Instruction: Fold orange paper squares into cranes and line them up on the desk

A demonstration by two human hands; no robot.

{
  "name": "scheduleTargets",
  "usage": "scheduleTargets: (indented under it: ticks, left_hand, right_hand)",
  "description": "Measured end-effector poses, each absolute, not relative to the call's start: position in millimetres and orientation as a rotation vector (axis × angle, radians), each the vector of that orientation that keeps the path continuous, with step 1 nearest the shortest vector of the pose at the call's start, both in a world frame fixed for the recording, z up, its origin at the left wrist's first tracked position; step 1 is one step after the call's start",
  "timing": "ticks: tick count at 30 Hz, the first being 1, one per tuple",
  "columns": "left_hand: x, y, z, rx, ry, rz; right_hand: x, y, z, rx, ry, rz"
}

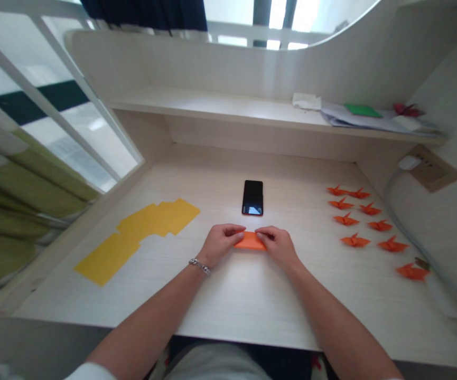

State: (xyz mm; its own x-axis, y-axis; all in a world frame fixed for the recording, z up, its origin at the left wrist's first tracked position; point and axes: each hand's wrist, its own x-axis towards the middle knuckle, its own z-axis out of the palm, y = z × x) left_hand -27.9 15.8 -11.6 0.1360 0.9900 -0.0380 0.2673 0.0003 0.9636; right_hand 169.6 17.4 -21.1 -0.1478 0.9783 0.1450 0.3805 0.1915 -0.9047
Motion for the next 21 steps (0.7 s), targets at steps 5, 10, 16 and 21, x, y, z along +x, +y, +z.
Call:
scheduleTargets:
  ticks: [5,10,16,21]
  left_hand:
    - [-22.2,21.8,-2.8,1.511,1.285,0.859]
    - [-18.3,19.4,-6.8,1.484,1.274,0.920]
    - [-24.1,18.2,-13.1,1.457,1.237,0.955]
    - [-27.5,20.5,-12.2,1.439,1.249,0.940]
  right_hand:
    - [175.1,10.1,-21.0,-1.318,-1.626,0.928]
    - [178.7,5.8,-21.3,-1.313,-1.616,0.923]
    - [175.8,12.0,-16.1,-1.324,-1.619,0.968]
    - [175.4,20.5,-15.5,-1.312,-1.655,0.993]
